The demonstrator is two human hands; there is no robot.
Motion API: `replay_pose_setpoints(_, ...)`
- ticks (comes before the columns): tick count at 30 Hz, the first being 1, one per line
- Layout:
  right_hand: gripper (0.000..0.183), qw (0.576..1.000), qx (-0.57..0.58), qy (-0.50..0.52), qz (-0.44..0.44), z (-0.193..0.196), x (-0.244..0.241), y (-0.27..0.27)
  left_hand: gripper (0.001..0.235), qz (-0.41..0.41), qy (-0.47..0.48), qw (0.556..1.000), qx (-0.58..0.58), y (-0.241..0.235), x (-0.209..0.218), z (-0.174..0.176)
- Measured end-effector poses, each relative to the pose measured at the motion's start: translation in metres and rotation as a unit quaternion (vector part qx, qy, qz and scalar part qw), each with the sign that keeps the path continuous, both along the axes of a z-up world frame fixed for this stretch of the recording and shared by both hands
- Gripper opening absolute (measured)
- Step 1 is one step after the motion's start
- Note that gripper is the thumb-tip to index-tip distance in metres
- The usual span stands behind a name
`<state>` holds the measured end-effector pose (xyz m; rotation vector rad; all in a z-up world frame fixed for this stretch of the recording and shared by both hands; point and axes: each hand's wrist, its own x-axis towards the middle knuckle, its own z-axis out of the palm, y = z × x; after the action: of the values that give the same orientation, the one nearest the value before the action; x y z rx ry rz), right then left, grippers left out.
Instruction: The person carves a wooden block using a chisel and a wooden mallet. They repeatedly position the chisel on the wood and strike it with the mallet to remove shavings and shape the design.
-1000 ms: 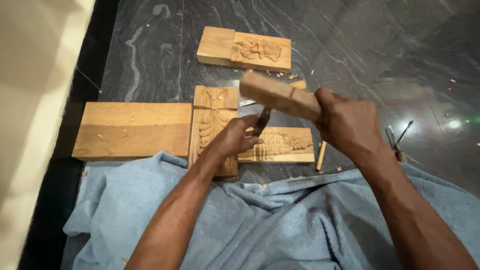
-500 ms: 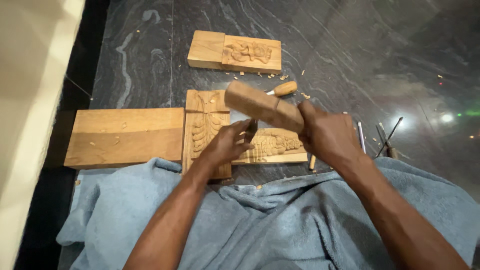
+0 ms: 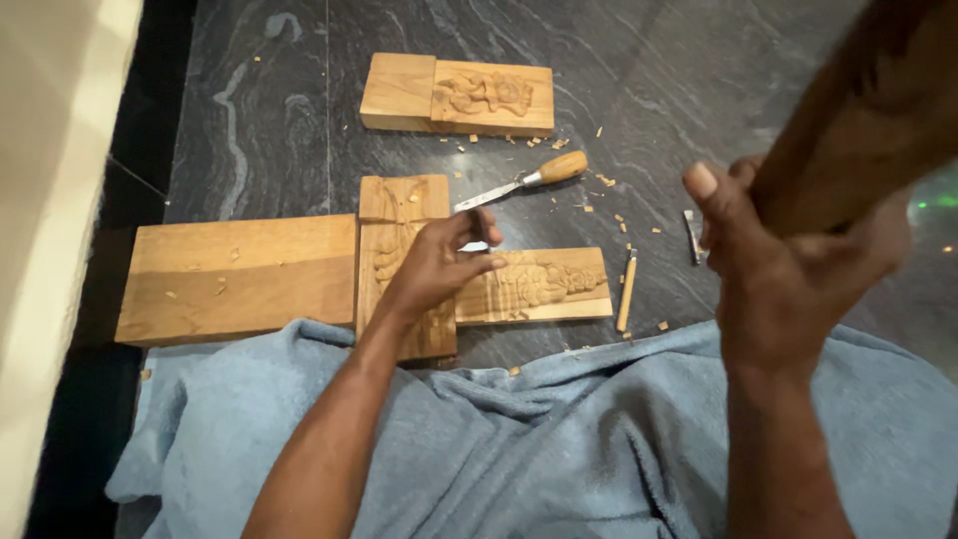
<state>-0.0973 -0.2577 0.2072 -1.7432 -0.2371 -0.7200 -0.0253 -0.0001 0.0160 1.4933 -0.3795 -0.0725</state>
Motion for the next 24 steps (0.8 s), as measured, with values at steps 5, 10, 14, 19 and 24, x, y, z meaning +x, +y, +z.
replay_pose_setpoints(5, 0.035, 0.999, -0.013, -0.017, -0.024, -0.017, 0.000, -0.004, 0.063, 0.021, 0.026, 0.985, 0.171, -0.007, -0.001, 0.012)
replay_pose_setpoints(10, 0.033, 0.996, -0.065, -0.062, -0.018, -0.014, 0.003, -0.009, 0.068, 0.024, 0.030, 0.974, 0.225, -0.007, 0.000, 0.016)
replay_pose_setpoints(14, 0.038, 0.999, 0.010, -0.014, -0.037, -0.015, 0.001, -0.007, 0.066, 0.006, 0.016, 0.973, 0.230, -0.011, 0.001, 0.013)
replay_pose_setpoints(19, 0.032, 0.999, -0.037, -0.025, -0.013, -0.015, 0.002, -0.005, 0.065, 0.006, 0.015, 0.976, 0.217, -0.009, 0.001, 0.014)
replay_pose_setpoints(24, 0.035, 0.999, -0.036, -0.019, -0.019, -0.017, 0.003, -0.006, 0.062, 0.007, 0.009, 0.971, 0.238, -0.008, 0.005, 0.017)
